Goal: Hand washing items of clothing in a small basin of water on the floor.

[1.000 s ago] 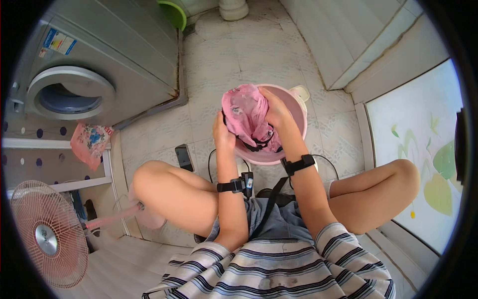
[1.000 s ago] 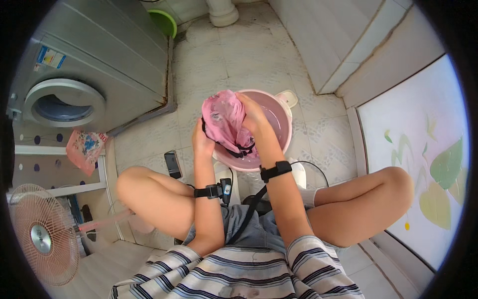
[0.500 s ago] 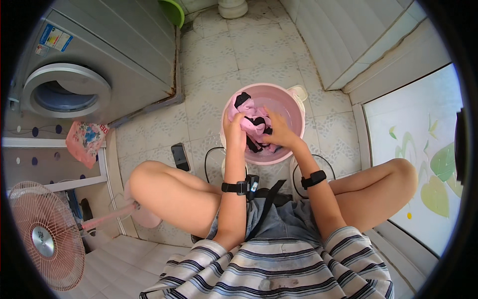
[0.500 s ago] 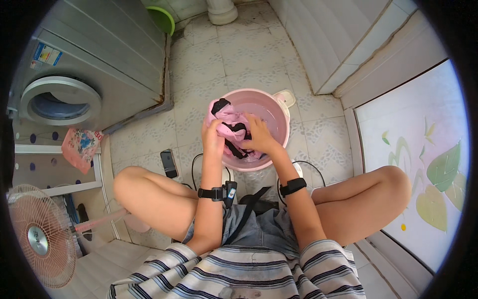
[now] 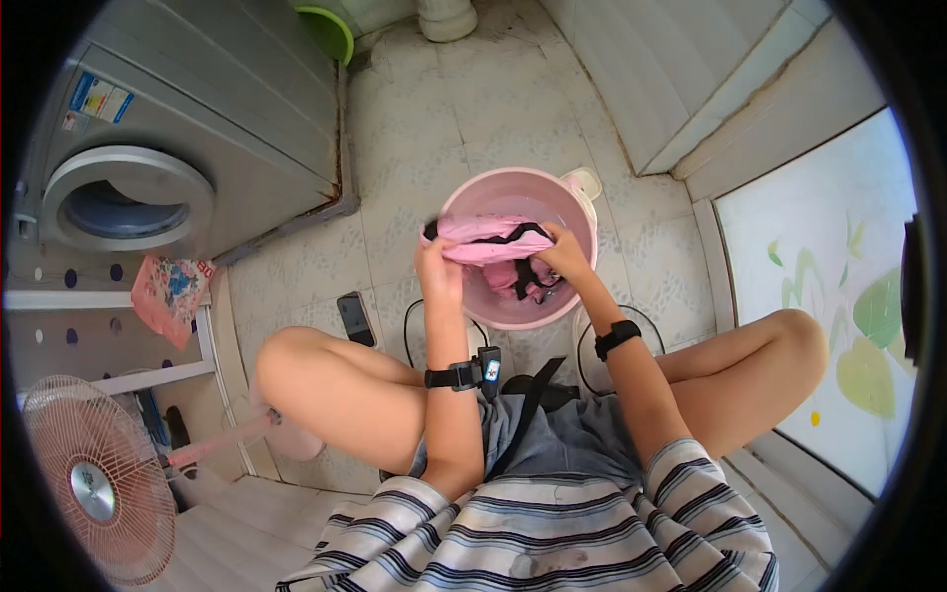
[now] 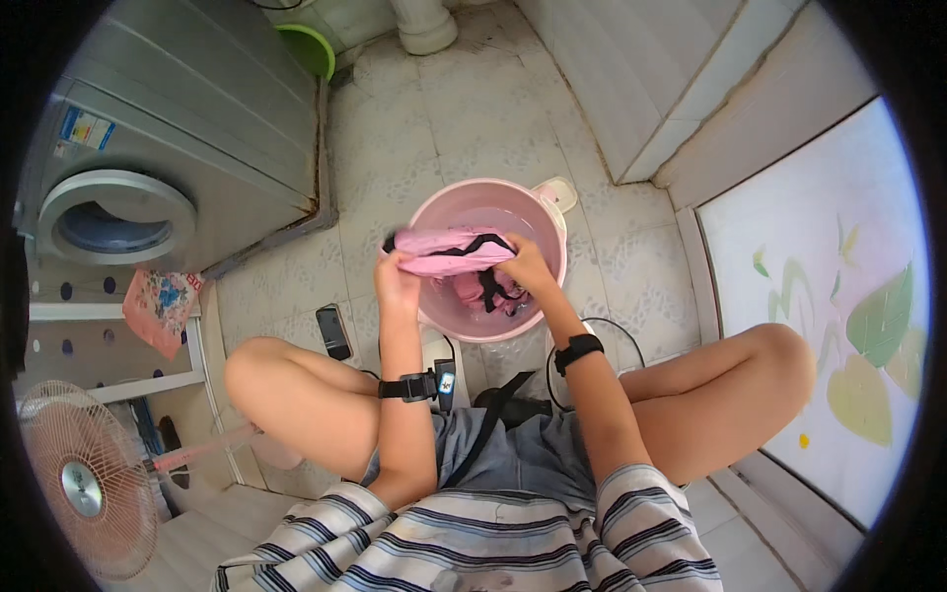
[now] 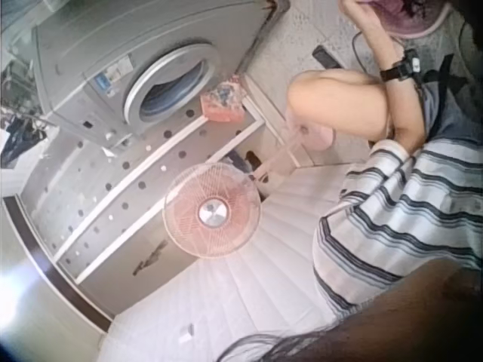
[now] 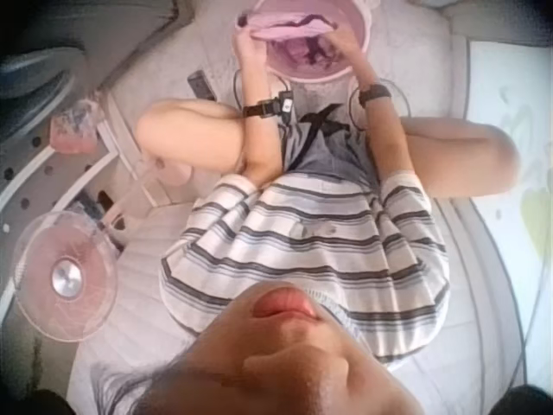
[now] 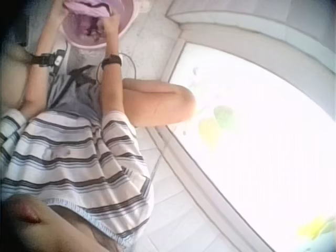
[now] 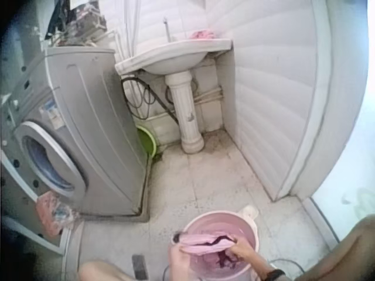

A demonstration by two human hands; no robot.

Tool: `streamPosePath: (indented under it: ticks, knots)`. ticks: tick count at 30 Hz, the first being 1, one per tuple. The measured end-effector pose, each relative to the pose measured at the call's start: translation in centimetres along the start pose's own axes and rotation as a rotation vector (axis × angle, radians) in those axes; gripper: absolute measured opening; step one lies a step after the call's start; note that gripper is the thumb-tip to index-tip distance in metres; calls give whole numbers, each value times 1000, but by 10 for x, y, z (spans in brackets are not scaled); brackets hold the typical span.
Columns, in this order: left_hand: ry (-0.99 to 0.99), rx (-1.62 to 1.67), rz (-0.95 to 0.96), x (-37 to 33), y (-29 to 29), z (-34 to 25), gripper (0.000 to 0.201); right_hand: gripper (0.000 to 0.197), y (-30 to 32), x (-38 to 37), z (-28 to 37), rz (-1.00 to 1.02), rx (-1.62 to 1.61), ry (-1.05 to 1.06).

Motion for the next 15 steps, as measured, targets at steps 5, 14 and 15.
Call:
streamPosePath:
  ticks: [5, 14, 15]
  knots:
    - [-231, -1293, -258, -5, 59, 3, 72, 37, 11, -2, 25, -163, -151, 16]
    - [-182, -1375, 405, 30, -8, 63, 87, 40, 4, 0, 90, 76, -168, 47]
    - [-185, -1373, 397, 28, -4, 66, 87, 40, 2, -2, 96, 114, -112, 189]
Point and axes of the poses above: each hand's wrist, its own x-axis away from the middle knuckle, its own y-axis out of the back of the hand, z = x × y, the point moved 1 cm from there along -x, towards the middle knuckle, and after that the axes turned 13 degrees about x, right-handed, at the moved point
